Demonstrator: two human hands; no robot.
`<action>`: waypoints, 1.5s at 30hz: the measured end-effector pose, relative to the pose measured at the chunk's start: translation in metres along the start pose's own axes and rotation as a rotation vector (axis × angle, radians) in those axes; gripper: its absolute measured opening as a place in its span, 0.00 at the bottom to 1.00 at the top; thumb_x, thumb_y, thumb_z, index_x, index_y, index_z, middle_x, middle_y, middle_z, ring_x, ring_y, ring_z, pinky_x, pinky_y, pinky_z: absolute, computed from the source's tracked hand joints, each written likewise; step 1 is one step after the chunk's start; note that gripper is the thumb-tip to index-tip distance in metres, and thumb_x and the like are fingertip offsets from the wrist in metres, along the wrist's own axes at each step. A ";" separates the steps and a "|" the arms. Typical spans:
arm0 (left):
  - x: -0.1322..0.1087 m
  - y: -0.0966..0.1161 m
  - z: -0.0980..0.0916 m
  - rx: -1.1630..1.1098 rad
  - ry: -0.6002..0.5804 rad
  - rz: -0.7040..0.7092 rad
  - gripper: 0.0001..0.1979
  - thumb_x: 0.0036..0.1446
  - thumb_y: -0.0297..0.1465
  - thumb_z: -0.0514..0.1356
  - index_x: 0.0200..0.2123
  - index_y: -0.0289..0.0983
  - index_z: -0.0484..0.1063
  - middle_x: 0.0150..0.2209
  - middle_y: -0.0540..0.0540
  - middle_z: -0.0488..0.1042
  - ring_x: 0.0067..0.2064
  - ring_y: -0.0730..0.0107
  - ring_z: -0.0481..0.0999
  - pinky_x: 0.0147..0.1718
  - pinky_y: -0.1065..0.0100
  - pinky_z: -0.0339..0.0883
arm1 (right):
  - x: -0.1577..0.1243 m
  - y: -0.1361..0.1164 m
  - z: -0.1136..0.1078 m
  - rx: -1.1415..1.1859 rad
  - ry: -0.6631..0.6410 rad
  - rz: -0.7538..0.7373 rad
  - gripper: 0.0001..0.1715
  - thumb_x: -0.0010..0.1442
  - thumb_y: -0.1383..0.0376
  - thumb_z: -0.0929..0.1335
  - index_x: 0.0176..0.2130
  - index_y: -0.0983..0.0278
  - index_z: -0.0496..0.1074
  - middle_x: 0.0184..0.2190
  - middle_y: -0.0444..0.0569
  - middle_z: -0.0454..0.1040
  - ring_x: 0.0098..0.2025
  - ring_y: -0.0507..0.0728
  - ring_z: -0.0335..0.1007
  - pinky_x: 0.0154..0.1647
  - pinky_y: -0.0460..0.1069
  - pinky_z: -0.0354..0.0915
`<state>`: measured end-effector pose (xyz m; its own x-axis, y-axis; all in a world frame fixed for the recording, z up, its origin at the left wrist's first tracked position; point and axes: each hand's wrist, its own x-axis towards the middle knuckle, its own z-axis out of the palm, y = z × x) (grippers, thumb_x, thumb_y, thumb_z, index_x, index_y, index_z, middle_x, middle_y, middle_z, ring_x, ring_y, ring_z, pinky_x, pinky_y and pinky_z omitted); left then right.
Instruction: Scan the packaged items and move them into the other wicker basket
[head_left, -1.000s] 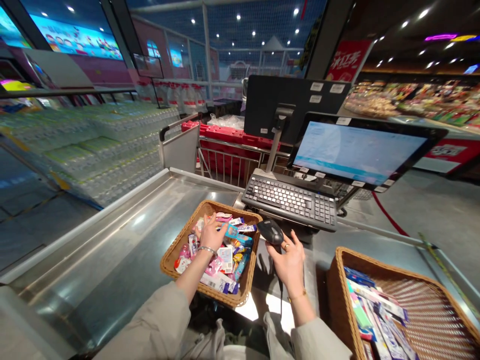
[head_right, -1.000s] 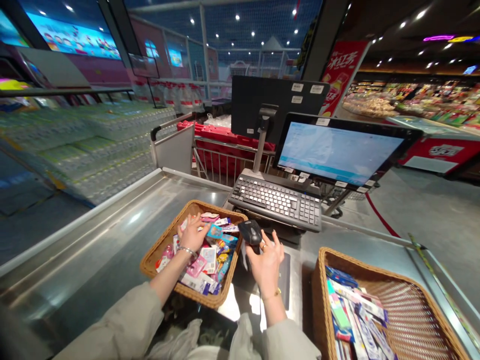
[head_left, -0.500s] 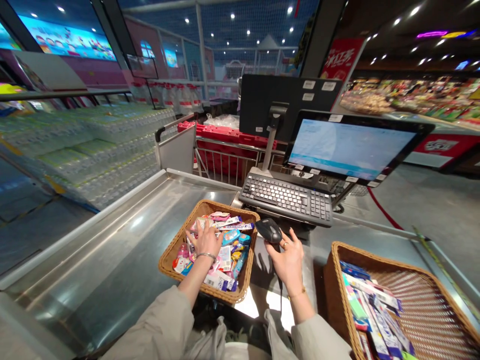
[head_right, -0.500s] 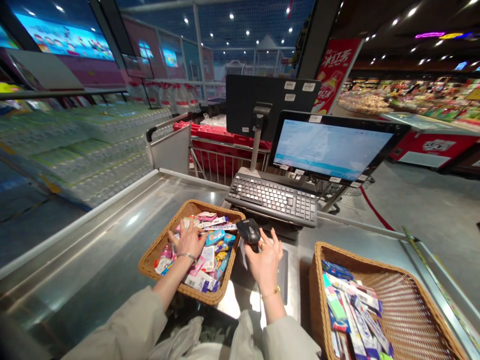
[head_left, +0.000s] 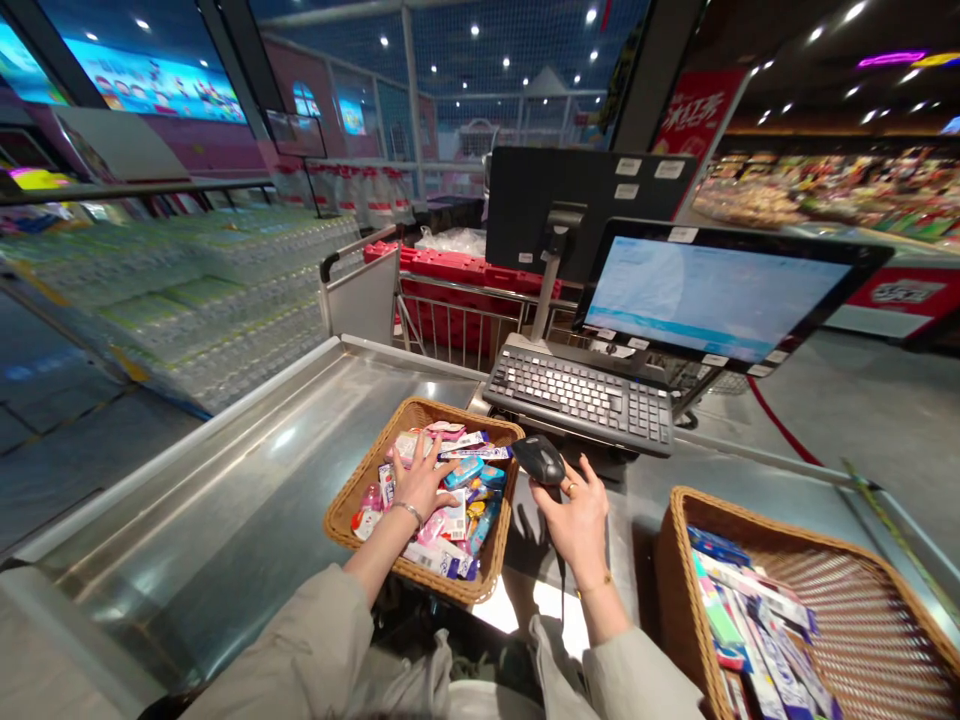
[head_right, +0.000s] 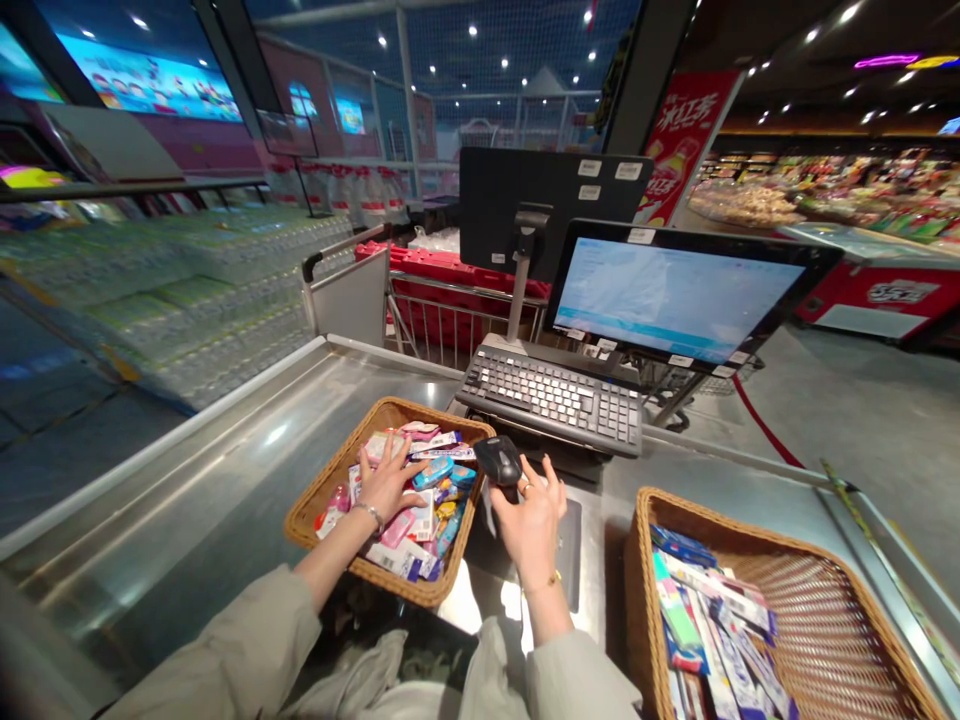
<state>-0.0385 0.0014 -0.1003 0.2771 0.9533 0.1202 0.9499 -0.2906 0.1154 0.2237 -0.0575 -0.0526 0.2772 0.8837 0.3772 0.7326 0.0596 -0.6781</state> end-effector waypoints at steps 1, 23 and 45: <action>0.003 -0.001 0.000 -0.012 -0.002 0.002 0.28 0.47 0.48 0.68 0.53 0.55 0.72 0.69 0.42 0.52 0.70 0.35 0.39 0.55 0.21 0.23 | 0.000 0.000 0.001 0.001 0.001 -0.003 0.17 0.53 0.55 0.69 0.39 0.59 0.80 0.51 0.50 0.76 0.64 0.69 0.54 0.63 0.67 0.49; 0.030 0.022 -0.030 -0.055 0.345 0.143 0.09 0.56 0.35 0.62 0.41 0.46 0.77 0.63 0.47 0.65 0.69 0.44 0.51 0.60 0.25 0.22 | -0.004 -0.003 -0.011 0.013 0.033 0.007 0.15 0.53 0.56 0.69 0.37 0.60 0.80 0.52 0.50 0.76 0.65 0.68 0.54 0.63 0.68 0.49; 0.076 0.099 -0.053 -0.141 0.421 0.398 0.08 0.55 0.34 0.61 0.40 0.47 0.77 0.62 0.49 0.67 0.69 0.46 0.51 0.61 0.28 0.18 | -0.016 -0.002 -0.055 -0.064 0.133 -0.017 0.15 0.53 0.57 0.68 0.38 0.60 0.80 0.52 0.48 0.75 0.64 0.69 0.54 0.63 0.68 0.48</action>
<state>0.0686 0.0410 -0.0272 0.4988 0.6629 0.5584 0.7486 -0.6542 0.1080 0.2522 -0.0971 -0.0225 0.3411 0.8129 0.4720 0.7751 0.0408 -0.6305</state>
